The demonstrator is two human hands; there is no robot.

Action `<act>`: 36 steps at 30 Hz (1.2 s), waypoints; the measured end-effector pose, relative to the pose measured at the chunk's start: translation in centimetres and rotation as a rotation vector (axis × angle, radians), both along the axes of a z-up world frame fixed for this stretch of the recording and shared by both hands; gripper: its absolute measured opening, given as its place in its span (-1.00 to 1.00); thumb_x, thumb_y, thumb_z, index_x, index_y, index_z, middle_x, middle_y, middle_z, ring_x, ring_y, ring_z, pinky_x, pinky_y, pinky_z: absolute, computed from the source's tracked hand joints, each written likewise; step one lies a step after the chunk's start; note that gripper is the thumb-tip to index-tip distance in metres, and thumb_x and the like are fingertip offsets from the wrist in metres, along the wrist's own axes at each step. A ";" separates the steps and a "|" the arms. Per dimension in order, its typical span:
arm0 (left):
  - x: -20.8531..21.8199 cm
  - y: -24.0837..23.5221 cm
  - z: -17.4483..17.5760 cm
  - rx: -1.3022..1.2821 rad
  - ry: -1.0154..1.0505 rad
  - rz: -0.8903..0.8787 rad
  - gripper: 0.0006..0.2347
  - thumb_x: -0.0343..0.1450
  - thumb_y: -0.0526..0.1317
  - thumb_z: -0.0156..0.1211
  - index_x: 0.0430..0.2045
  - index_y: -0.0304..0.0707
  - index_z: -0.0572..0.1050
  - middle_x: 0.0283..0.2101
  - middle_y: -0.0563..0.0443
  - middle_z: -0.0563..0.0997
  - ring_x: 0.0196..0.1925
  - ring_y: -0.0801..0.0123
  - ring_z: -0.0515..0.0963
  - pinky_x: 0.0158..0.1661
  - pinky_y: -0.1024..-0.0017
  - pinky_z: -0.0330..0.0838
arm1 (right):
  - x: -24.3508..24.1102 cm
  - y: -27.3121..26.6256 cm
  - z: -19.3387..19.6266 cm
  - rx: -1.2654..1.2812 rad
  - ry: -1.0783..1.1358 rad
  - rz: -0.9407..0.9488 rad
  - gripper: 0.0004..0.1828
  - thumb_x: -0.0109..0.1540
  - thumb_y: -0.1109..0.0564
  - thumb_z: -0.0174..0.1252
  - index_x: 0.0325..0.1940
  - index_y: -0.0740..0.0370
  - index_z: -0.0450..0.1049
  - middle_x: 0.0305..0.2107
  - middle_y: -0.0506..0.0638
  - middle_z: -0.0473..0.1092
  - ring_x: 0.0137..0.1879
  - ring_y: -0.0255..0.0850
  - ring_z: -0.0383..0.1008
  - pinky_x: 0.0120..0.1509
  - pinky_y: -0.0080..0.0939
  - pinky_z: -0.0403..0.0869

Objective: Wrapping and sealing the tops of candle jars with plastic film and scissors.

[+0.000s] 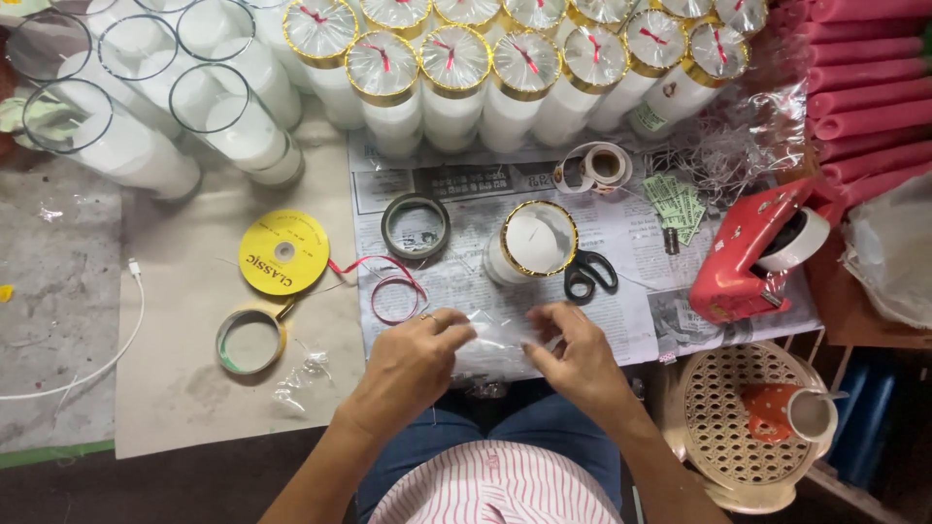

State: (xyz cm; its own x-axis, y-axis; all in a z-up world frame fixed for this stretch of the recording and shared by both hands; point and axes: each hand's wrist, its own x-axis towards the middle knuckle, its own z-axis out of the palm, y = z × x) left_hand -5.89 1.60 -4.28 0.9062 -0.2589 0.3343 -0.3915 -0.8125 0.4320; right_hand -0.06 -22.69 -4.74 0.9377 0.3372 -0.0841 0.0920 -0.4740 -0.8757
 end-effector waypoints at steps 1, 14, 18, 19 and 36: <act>0.1 0.2 0.4 0.000 -0.003 -0.004 -0.76 0.30 -0.39 0.05 -0.31 0.06 0.55 -0.17 0.11 0.62 -0.31 0.17 0.67 -0.39 0.34 0.51 | 0.4 -0.1 1.6 0.000 -0.003 -0.004 -0.60 0.01 0.24 0.41 -0.07 0.23 0.57 -0.37 0.13 0.52 -0.30 -0.10 0.60 -0.35 -0.25 0.57; 2.4 1.4 1.2 0.402 -0.078 0.274 -0.77 0.29 -0.34 0.10 -0.20 -0.07 0.48 -0.02 0.07 0.60 -0.42 0.23 0.64 -0.44 0.38 0.51 | 7.9 4.1 5.5 -0.517 -0.494 0.178 -0.03 -0.06 -0.12 0.50 0.40 0.00 0.32 0.14 0.23 0.26 0.18 0.29 0.39 0.08 0.35 0.50; 3.9 0.2 -1.0 0.288 0.069 0.255 -0.74 0.21 -0.35 0.19 -0.26 -0.12 0.44 0.00 0.03 0.57 -0.47 0.13 0.66 -0.47 0.26 0.53 | 8.8 0.0 2.5 -0.160 -0.503 -0.004 -0.02 -0.04 -0.09 0.52 0.42 0.06 0.32 0.04 0.19 0.28 -0.04 0.19 0.44 -0.01 0.19 0.49; 4.5 -0.1 -1.8 0.286 0.065 0.254 -0.74 0.21 -0.35 0.19 -0.26 -0.12 0.44 0.00 0.03 0.57 -0.47 0.13 0.66 -0.47 0.26 0.53 | 8.5 -0.7 3.0 -0.162 -0.508 -0.005 -0.02 -0.04 -0.09 0.52 0.42 0.06 0.32 0.04 0.19 0.28 -0.04 0.19 0.44 -0.01 0.19 0.49; 11.0 -1.9 -11.1 -0.569 0.594 0.029 -0.50 0.08 -0.19 0.41 -0.07 -0.32 0.57 -0.01 -0.34 0.64 0.13 -0.32 0.54 0.13 -0.13 0.41 | 1.3 -2.7 -2.9 0.421 -0.335 -0.352 -0.06 0.13 0.15 0.41 0.48 0.42 0.09 0.18 0.26 0.17 0.25 0.00 0.32 0.22 -0.04 0.53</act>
State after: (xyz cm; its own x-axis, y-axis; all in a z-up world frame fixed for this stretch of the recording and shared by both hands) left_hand 5.11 -0.32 -15.43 0.9771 -0.1687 -0.1300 0.0497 -0.4131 0.9093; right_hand 1.23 -25.42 -7.68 0.9509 -0.0555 0.3046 0.2939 -0.1478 -0.9443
